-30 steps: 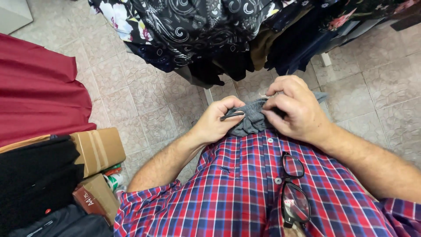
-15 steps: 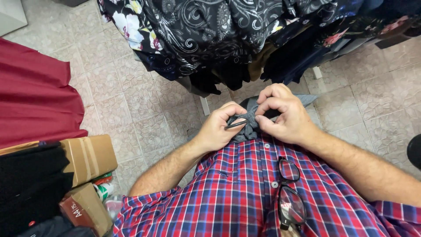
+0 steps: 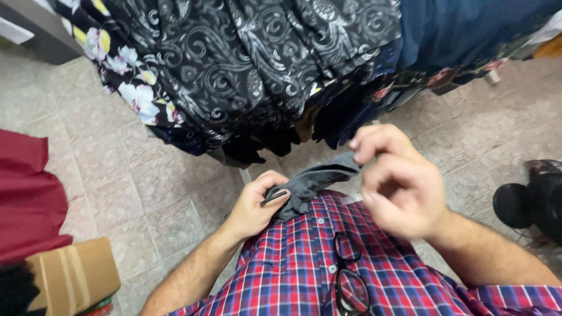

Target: The person is organizing a clothing rack by placing individual garments onto hangers and then hanging them on the rack.

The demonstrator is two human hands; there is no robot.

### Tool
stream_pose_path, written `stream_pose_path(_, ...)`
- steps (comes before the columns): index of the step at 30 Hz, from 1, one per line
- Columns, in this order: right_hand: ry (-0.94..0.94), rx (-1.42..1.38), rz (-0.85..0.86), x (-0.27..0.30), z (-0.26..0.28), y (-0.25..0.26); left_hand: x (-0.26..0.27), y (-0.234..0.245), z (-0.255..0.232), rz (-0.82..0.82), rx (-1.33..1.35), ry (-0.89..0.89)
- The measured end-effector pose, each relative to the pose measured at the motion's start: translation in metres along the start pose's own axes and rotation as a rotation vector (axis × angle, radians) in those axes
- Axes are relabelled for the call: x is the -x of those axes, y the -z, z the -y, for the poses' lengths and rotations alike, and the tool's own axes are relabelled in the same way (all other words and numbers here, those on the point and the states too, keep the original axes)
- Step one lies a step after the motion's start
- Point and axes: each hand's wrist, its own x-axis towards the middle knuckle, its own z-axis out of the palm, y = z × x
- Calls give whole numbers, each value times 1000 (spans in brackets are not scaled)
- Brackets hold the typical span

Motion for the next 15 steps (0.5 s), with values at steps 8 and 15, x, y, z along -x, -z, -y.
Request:
stream_pose_path(8,117,-380,-757,7,129,-21,-7,3,-10,4,-81,65)
stream_pose_path(15,75,-178,-669,20,124,-11,-6,5,-11,-5,-92,98)
